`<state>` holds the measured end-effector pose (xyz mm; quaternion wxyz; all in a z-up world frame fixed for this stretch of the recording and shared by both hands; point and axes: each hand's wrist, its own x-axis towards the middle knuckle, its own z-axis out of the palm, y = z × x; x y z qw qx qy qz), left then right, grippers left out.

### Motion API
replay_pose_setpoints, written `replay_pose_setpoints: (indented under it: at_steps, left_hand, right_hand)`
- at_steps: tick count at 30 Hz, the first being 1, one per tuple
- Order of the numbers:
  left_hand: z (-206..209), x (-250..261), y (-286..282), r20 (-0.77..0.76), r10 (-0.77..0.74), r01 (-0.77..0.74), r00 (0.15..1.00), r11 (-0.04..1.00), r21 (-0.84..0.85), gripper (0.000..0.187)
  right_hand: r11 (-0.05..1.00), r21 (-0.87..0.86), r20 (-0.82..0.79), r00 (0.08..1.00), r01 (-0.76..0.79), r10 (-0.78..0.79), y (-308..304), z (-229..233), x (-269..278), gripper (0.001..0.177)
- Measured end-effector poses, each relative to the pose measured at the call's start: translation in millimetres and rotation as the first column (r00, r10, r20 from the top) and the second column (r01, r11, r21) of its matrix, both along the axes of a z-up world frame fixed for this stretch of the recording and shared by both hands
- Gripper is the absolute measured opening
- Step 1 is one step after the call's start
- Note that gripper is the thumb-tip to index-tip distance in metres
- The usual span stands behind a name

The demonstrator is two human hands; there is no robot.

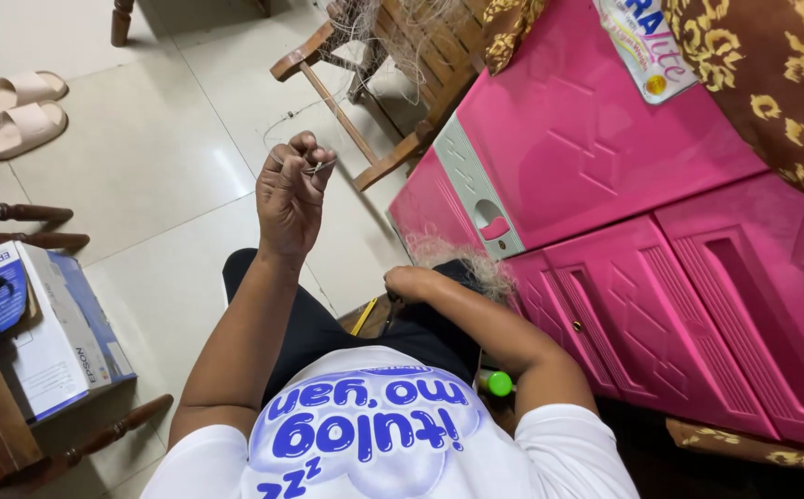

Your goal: Untangling and repairing a fine mesh fishing net using a shuttle and scissors

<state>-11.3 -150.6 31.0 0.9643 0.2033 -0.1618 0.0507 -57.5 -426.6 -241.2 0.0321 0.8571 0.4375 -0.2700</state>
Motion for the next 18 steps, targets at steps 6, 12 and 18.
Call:
replay_pose_setpoints:
  at_steps: [6,12,18]
  left_hand:
    - [21,14,11,0.13,-0.023,0.027,0.991,0.999,-0.029,0.012]
    - [41,24,17,0.196,-0.085,0.095,0.977,0.995,-0.042,0.012]
    - [40,7,3,0.129,-0.188,0.197,0.974,0.979,-0.06,0.015]
  right_hand:
    - [0.991,-0.134,-0.03,0.999,0.017,-0.021,-5,54,3,0.029]
    - [0.932,-0.118,-0.069,0.933,0.344,-0.353,-31,131,6,0.028]
    - [0.672,0.387,-0.426,0.768,0.632,-0.477,-43,188,-27,0.029]
